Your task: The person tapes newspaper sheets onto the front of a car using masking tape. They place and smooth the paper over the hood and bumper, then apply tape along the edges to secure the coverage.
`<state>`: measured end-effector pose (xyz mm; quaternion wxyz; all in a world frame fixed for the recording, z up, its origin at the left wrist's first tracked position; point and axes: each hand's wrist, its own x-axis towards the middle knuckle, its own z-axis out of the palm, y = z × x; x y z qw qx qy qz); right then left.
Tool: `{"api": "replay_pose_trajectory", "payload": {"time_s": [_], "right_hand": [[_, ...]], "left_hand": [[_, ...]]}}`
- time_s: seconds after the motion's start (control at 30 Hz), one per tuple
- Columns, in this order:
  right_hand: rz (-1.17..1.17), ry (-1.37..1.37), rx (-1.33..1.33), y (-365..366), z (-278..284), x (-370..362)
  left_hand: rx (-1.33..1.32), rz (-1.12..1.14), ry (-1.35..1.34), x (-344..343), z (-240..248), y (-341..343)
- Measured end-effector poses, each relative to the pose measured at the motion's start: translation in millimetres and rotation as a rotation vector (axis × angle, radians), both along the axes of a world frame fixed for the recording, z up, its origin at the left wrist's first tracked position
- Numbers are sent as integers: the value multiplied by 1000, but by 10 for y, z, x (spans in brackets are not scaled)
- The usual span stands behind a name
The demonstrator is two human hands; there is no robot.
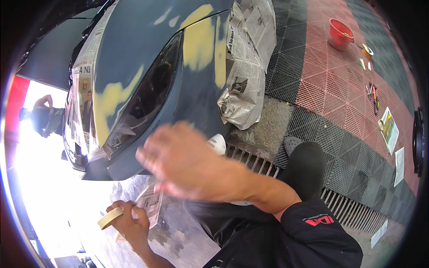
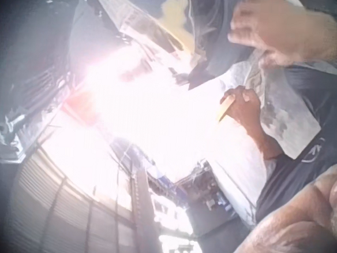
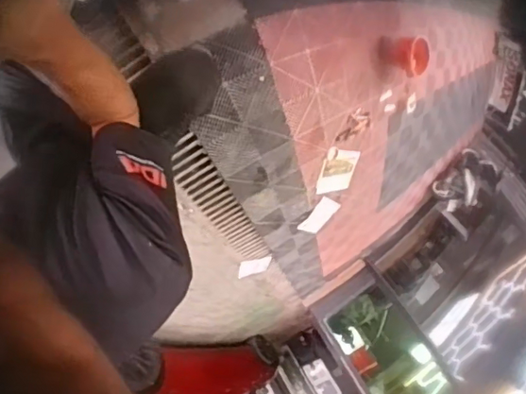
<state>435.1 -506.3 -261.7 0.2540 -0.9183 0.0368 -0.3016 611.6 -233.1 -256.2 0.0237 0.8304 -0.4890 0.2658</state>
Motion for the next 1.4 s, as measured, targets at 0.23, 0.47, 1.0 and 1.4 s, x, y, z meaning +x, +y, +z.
{"api": "replay_pose_trajectory", "payload": {"time_s": [0.23,0.47,1.0,1.4], "right_hand": [[69,177,-89,837,-676,733],[-123,213,-40,296,-690,388],[-39,194,-177,776,-382,736],[-77,-98,-35,910,-479,714]], "left_hand": [[40,-34,91,-111,12,-154],[-57,-43,142,122,-45,-7],[-128,-80,40,17,-51,-240],[-145,-22,-43,174,420,388]]}}
